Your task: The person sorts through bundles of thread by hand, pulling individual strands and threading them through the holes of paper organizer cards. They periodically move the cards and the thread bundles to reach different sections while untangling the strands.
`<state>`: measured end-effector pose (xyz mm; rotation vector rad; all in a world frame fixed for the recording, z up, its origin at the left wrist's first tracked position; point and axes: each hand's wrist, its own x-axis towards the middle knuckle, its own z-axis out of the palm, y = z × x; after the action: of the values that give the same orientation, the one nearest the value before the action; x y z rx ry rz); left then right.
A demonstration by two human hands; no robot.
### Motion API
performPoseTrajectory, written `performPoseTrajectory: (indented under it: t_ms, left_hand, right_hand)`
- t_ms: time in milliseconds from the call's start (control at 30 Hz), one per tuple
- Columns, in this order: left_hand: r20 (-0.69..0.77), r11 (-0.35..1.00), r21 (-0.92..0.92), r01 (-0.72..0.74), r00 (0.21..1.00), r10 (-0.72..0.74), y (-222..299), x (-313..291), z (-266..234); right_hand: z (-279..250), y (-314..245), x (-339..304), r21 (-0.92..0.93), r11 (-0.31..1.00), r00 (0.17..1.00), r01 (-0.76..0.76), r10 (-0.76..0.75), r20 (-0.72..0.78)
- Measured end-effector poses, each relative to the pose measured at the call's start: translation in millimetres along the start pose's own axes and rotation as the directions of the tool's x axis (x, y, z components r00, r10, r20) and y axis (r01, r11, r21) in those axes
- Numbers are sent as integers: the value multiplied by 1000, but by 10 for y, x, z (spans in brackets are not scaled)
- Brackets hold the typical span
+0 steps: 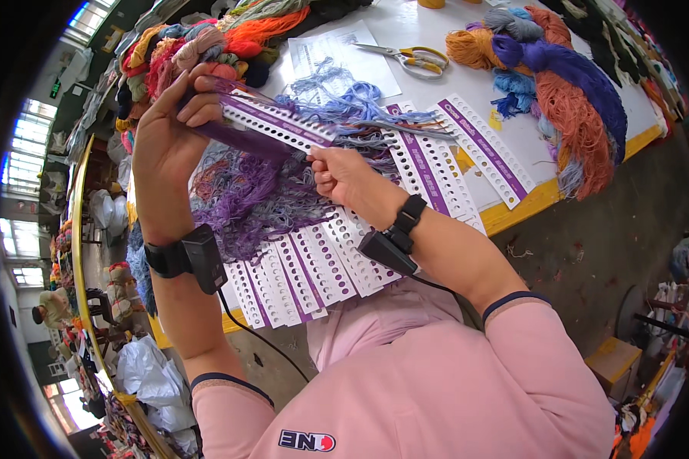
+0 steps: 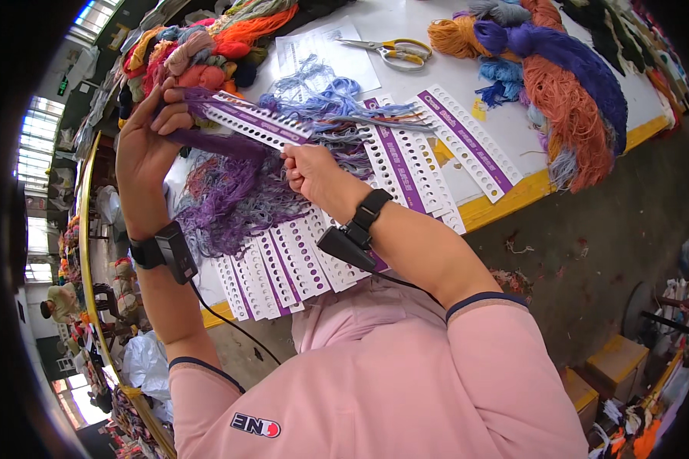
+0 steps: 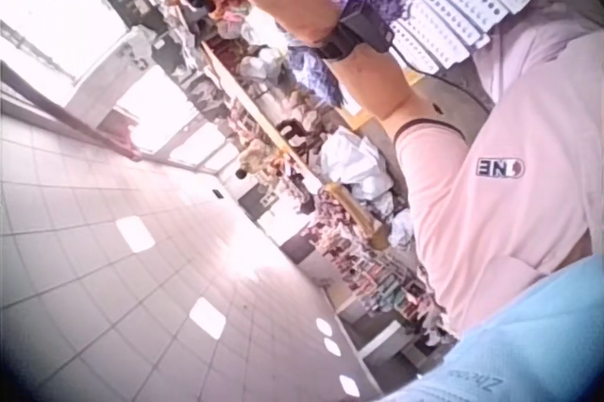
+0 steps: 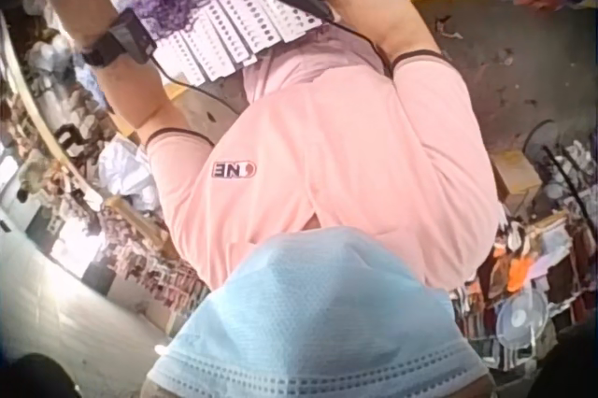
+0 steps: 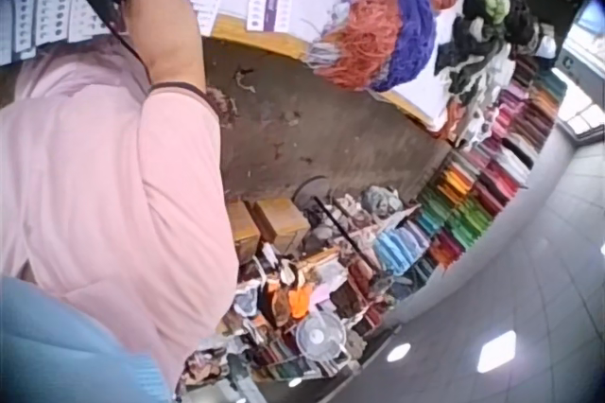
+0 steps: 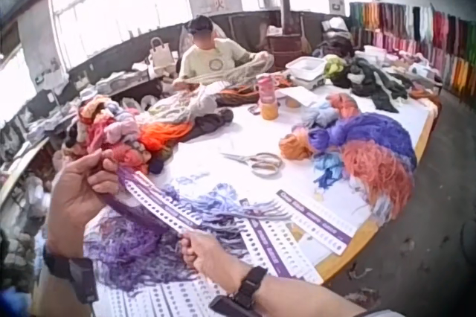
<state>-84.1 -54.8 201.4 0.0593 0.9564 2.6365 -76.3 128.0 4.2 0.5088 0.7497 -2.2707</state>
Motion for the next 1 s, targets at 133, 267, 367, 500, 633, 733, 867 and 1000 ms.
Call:
performPoseTrajectory:
  t_ms: [133, 267, 367, 500, 633, 733, 867, 1000]
  left_hand:
    - [-75, 840, 509, -188, 962, 261, 383, -255, -583]
    - [-116, 81, 993, 85, 791, 600, 444, -338, -1017]
    - [-300, 236, 951, 201, 782, 546, 334, -266, -1213]
    - [-388, 475, 852, 221, 875, 290, 35, -3, -1325]
    - [-386, 895, 376, 239, 919, -83, -79, 182, -1411]
    - [-327, 997, -41, -58, 944, 42, 225, 228, -1799]
    - [-726, 902, 293, -317, 540, 425, 1448, -382, -2405]
    - [-384, 559, 809, -182, 557, 737, 1150, -140, -1621]
  right_hand:
    - [-30, -242, -388, 68, 997, 998, 36, -39, 45]
    - [-427, -828, -813, -401, 841, 900, 363, -428, -82]
    - [-740, -1201, -870, -694, 604, 856, 393, -516, 36]
    - [-1231, -1550, -687, -823, 400, 829, 403, -540, 144]
    - [-1459, -1676, -745, -853, 469, 926, 229, -375, 43]
    - [-1657, -1774, -800, -797, 524, 922, 299, -374, 100]
    - [-1516, -1771, -694, -836, 466, 943, 290, -288, 167]
    - [-1687, -1803, -759, -769, 582, 953, 263, -281, 113]
